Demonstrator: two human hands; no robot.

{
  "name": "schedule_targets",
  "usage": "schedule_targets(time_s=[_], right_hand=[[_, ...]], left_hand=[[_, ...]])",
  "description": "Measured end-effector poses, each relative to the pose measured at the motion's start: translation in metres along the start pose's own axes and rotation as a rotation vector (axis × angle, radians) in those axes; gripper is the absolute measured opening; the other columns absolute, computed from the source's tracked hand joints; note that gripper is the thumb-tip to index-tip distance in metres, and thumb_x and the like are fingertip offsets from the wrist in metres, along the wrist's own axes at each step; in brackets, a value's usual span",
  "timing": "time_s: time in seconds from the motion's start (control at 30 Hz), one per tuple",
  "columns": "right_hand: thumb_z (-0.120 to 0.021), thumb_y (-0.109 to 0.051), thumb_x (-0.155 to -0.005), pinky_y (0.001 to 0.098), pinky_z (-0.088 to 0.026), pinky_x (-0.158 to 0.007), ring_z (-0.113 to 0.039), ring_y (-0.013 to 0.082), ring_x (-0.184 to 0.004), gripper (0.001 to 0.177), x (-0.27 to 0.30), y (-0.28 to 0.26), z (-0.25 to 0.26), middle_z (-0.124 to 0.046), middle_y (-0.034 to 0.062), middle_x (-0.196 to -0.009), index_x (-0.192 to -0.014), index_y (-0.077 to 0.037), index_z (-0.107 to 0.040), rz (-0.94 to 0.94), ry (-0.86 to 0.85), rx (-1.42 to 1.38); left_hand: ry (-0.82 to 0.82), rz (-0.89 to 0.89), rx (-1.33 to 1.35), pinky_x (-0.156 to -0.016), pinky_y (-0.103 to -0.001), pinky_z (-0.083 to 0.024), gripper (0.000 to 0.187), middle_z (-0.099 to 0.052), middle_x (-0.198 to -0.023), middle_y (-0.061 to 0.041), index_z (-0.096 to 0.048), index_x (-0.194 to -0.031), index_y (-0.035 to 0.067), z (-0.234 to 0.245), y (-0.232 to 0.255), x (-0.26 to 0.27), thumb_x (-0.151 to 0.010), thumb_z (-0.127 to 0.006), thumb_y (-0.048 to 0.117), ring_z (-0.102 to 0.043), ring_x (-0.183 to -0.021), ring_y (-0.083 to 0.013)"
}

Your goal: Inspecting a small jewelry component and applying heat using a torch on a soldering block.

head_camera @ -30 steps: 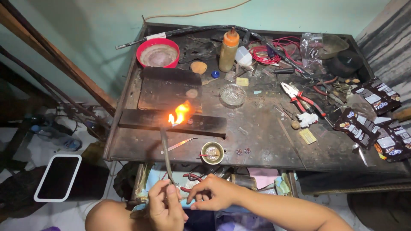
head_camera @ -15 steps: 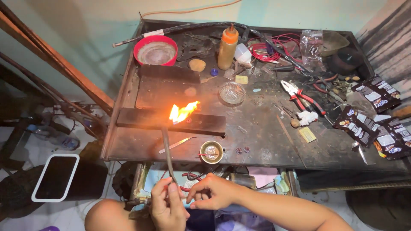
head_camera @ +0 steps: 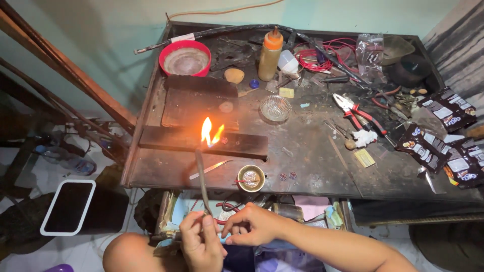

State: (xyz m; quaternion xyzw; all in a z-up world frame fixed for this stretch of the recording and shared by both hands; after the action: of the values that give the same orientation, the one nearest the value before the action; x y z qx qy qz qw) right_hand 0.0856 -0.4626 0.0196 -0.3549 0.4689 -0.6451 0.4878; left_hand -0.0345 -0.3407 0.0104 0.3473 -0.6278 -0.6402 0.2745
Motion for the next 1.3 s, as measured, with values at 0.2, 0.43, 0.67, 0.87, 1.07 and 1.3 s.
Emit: schedule_targets(time_s=[0.2,0.43,0.67,0.87,1.07,1.3], right_hand=[[-0.068,-0.013,-0.093,0.0239,-0.047,-0.056,-0.054,0.0049,-0.056,0.002,0.000,-0.003,0.001,-0.062,-0.0038,-0.066,-0.093,-0.014,-0.070,-0.050,-0.018,0.055],[-0.076,-0.019,-0.095,0.0211,-0.051,-0.060,-0.058,0.0032,-0.057,0.014,-0.001,-0.002,0.002,-0.070,-0.0027,-0.072,-0.107,-0.013,-0.074,0.002,0.000,0.011],[-0.074,-0.018,-0.094,0.0232,-0.050,-0.058,-0.055,0.0052,-0.056,0.010,0.000,0.003,0.000,-0.066,-0.0015,-0.067,-0.100,-0.011,-0.071,-0.018,0.011,0.048],[-0.072,-0.016,-0.095,0.0232,-0.049,-0.057,-0.052,0.0053,-0.055,0.007,0.000,-0.001,0.000,-0.063,-0.0021,-0.065,-0.098,-0.011,-0.070,-0.046,-0.003,0.015],[-0.074,-0.017,-0.095,0.0212,-0.050,-0.060,-0.056,0.0036,-0.057,0.013,-0.001,-0.003,0.002,-0.068,-0.0027,-0.070,-0.106,-0.012,-0.075,-0.030,0.001,-0.005],[-0.072,-0.017,-0.096,0.0224,-0.046,-0.056,-0.048,0.0045,-0.055,0.005,-0.001,-0.003,0.002,-0.060,-0.0042,-0.065,-0.098,-0.013,-0.071,-0.021,-0.001,0.035]], left_hand=[[-0.042,-0.120,-0.033,-0.021,-0.022,-0.031,0.024,-0.064,-0.059,-0.006,-0.059,-0.115,0.009,-0.011,0.000,0.015,-0.095,-0.060,0.022,-0.041,-0.023,-0.0118],[-0.018,-0.079,0.052,-0.027,-0.019,-0.034,0.023,-0.064,-0.069,-0.010,-0.055,-0.120,0.007,-0.004,-0.002,-0.001,-0.100,-0.055,0.017,-0.044,-0.024,-0.0115],[-0.007,0.007,0.023,-0.019,-0.024,-0.030,0.023,-0.064,-0.064,-0.010,-0.058,-0.117,0.010,-0.012,-0.013,0.012,-0.096,-0.058,0.019,-0.041,-0.024,-0.0135],[-0.006,-0.071,0.024,-0.021,-0.022,-0.032,0.021,-0.065,-0.066,-0.009,-0.058,-0.115,0.011,-0.012,0.000,0.007,-0.096,-0.059,0.019,-0.043,-0.024,-0.0123],[0.018,0.000,0.097,-0.023,-0.022,-0.030,0.022,-0.061,-0.068,-0.011,-0.055,-0.119,0.008,-0.007,-0.001,0.000,-0.099,-0.055,0.018,-0.040,-0.024,-0.0126],[-0.014,-0.022,0.032,-0.021,-0.023,-0.028,0.021,-0.065,-0.061,-0.008,-0.060,-0.115,0.009,-0.014,0.002,0.015,-0.097,-0.057,0.018,-0.040,-0.022,-0.0123]])
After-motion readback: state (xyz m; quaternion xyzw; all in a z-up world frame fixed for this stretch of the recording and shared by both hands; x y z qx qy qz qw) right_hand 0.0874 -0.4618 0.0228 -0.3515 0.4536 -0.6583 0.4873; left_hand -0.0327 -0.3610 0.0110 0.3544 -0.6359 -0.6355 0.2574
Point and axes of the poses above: each hand's wrist, its own x-axis away from the middle knuckle, its own z-axis out of the back of the hand, y = z × x, the point moved 1 cm from there along -x, towards the middle knuckle
